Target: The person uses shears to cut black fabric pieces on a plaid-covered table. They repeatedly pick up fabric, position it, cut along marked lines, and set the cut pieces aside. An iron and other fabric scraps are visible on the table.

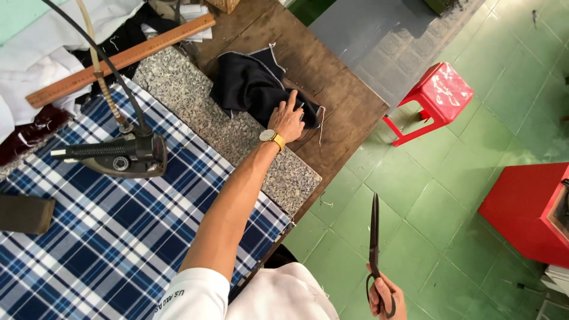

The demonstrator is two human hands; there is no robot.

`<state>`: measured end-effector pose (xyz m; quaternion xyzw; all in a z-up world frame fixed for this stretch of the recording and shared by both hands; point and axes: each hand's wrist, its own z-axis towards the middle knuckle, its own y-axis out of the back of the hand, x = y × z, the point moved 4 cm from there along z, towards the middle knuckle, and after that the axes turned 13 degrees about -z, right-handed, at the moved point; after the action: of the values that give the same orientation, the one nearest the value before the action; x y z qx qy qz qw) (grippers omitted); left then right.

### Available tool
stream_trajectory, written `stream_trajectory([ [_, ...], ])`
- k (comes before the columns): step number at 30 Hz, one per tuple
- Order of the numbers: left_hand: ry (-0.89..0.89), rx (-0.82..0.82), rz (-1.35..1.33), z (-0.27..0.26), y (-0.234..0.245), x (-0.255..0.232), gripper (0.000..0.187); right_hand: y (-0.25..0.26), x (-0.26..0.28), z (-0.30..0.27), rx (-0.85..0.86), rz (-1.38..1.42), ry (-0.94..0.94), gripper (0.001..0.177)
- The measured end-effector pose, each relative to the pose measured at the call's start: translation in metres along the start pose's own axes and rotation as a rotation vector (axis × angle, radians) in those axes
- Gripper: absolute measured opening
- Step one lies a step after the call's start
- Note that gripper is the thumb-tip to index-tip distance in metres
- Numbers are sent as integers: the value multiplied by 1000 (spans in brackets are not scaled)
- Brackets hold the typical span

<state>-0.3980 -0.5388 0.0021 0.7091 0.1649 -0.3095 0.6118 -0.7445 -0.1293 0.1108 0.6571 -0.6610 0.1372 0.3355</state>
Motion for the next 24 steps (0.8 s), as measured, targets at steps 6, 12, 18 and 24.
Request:
stream_trajectory([
  [6, -20, -79, 146, 6, -15, 31, 21, -3, -2, 12, 19, -7, -95, 65],
  [12, 63, -135, -25, -35, 21, 17, 30, -21, 24, 25, 90, -75, -51, 66],
  [18, -125, -384, -593, -146, 96, -54, 38, -50, 56, 30, 286, -94, 222, 68],
  [24, 221, -419, -1001, -323, 127, -37, 39, -92, 90, 29, 396, -193, 441, 64],
])
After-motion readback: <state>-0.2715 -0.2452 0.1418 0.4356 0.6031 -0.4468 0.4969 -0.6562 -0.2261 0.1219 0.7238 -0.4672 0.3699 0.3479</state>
